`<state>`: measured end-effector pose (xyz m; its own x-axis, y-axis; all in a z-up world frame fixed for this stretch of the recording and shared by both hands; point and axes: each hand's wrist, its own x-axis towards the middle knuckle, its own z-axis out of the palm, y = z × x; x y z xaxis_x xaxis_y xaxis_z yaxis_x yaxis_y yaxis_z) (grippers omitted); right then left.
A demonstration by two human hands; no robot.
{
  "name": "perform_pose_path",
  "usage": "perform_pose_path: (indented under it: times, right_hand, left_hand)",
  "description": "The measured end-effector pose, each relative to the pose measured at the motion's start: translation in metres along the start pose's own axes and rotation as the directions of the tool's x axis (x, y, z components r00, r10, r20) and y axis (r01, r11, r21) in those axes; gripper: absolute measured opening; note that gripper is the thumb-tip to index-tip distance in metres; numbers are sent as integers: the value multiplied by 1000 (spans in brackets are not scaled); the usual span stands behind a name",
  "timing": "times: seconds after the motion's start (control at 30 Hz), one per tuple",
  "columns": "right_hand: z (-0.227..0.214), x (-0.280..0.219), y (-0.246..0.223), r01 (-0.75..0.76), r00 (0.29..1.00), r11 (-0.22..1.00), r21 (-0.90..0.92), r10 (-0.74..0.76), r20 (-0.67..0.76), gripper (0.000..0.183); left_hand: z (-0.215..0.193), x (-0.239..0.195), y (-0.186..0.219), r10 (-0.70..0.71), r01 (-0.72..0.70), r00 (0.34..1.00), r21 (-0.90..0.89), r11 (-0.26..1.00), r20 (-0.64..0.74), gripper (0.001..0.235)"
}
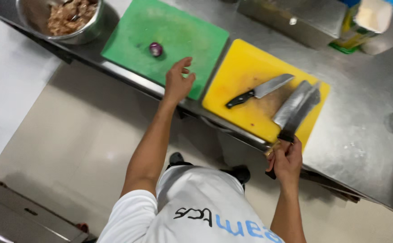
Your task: The person seasons raw chicken pieces in a metal bowl with sauces and spices, then mixes them by hand. They wash their hands, place a pan on a gas stove, and ignite the burner. Finally, they slice a red onion on a cutting board.
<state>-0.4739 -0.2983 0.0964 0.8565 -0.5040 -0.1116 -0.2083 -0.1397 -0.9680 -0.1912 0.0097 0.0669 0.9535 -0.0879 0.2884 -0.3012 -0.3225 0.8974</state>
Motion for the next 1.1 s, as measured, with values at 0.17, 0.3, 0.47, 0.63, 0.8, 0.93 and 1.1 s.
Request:
perform_pose_path:
  times: [0.17, 0.3, 0.47, 0.63, 0.8, 0.93, 1.1]
  right_hand:
    - [93, -2, -10, 32, 990, 999, 29, -36, 139, 36]
    - [146, 15, -29, 3, 969, 999, -40, 7, 249, 38]
    - [202, 56, -54, -28, 939, 946, -323, 136, 317, 42]
    - [251, 92, -72, 105, 896, 914, -392, 84, 436, 44]
    - [286, 112, -97, 261, 876, 819, -511, 21, 482, 47]
    - [317, 102, -121, 220, 888, 812, -540, 63, 455, 68]
    - [352, 82, -141, 338, 886, 735, -587, -38, 463, 69]
  left_hand:
    - [-85, 40, -59, -106, 123, 991, 234, 964, -84, 45]
    - [-113, 81, -80, -43, 13, 997, 374, 927, 71, 62]
    - [-111, 124, -94, -89, -68, 937, 425, 903, 339, 52]
    - [-98, 113, -98, 223, -312, 938, 364, 877, 267, 46]
    - [-112, 88, -102, 425, -484, 869, 256, 837, 255, 43]
    - [-125, 84, -110, 272, -280, 939, 10, 960, 211, 42]
    - [-131, 99, -115, 309, -296, 929, -92, 951, 202, 38]
